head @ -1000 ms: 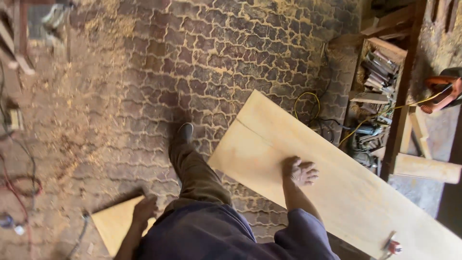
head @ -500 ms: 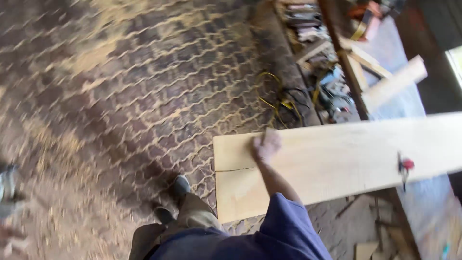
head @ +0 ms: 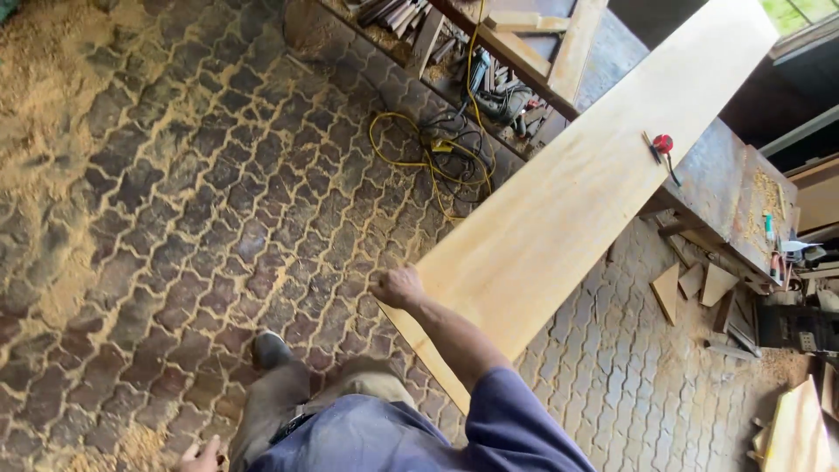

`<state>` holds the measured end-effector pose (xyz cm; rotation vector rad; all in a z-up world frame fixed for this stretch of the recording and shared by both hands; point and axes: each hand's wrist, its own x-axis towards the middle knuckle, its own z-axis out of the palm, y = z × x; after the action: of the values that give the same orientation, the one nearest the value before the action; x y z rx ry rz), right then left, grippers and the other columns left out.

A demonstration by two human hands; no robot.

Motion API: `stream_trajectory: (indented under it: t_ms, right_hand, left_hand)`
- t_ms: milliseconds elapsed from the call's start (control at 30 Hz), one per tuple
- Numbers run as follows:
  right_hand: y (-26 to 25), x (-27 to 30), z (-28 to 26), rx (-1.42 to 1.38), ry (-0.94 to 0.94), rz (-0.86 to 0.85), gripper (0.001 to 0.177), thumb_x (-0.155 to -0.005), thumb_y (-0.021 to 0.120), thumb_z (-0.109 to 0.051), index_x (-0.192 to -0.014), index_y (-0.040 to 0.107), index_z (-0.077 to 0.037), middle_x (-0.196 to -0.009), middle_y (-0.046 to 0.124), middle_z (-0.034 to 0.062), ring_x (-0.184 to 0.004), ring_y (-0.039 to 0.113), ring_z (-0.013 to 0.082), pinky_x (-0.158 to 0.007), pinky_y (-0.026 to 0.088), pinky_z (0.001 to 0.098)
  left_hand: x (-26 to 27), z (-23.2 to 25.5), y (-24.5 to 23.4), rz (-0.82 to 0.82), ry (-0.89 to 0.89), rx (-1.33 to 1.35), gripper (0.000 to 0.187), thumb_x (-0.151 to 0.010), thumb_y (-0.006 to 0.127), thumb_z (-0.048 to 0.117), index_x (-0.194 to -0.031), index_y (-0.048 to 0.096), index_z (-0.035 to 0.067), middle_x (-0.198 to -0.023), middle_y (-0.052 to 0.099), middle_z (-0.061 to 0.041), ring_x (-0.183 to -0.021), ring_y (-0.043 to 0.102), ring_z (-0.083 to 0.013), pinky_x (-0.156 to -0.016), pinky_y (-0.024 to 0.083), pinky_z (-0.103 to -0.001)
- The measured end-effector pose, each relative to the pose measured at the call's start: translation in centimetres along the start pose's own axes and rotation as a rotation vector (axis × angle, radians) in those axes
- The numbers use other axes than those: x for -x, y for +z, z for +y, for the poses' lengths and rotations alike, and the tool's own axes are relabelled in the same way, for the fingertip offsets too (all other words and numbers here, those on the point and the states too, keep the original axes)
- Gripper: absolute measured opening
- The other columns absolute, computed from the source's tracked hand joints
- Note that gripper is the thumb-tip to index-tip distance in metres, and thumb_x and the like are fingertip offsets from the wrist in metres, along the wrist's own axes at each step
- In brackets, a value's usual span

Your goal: The person is using a circular saw to cut a piece of wood in a workshop environment.

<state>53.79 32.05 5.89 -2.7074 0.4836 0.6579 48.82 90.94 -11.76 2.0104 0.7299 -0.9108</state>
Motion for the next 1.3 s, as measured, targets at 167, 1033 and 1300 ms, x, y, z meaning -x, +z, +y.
stream_trajectory:
  t_ms: [167,1033,1300]
  right_hand:
    - [2.0,0.1,0.7,0.08,-0.063,0.143,0.04,-0.083,0.06,-0.039,-0.059,0.072,-0.01,-0.068,0.068,0.0135,-0.07,0.069,0.0275,-0.097,0.048,0.0509]
    - [-6.0,-16.6,7.5,-1.809,1.021,0.67,0.038,-0.094,0.07,-0.027,-0.119,0.071,0.002,-0.096,0.078,0.0119,-0.079,0.07,0.0161,-0.073,0.058,0.0322]
    - [1.1,-17.3,0.3,-1.664,1.83,0.499,0.038,-0.087,0.069,-0.041,-0.109,0.078,-0.012,-0.104,0.077,0.0107,-0.095,0.072,0.0256,-0.086,0.055,0.0369]
  left_hand:
    - [-8.3,12.5,-4.6,0.017,0.02,-0.054,0.057,-0.09,0.084,0.034,-0.115,0.058,-0.01,-0.08,0.073,-0.028,-0.067,0.071,-0.034,-0.068,0.057,-0.051]
    - [-13.8,87.2,29.5,-0.363,0.929,-1.026,0.048,-0.087,0.074,0.044,-0.079,0.067,-0.003,-0.078,0.071,-0.023,-0.072,0.065,-0.0347,-0.07,0.051,-0.049]
    - [0.1,107.3,56.8,-0.694,1.547,-1.036,0.036,-0.101,0.074,0.027,-0.098,0.064,-0.007,-0.102,0.067,-0.022,-0.096,0.062,-0.033,-0.089,0.05,-0.046]
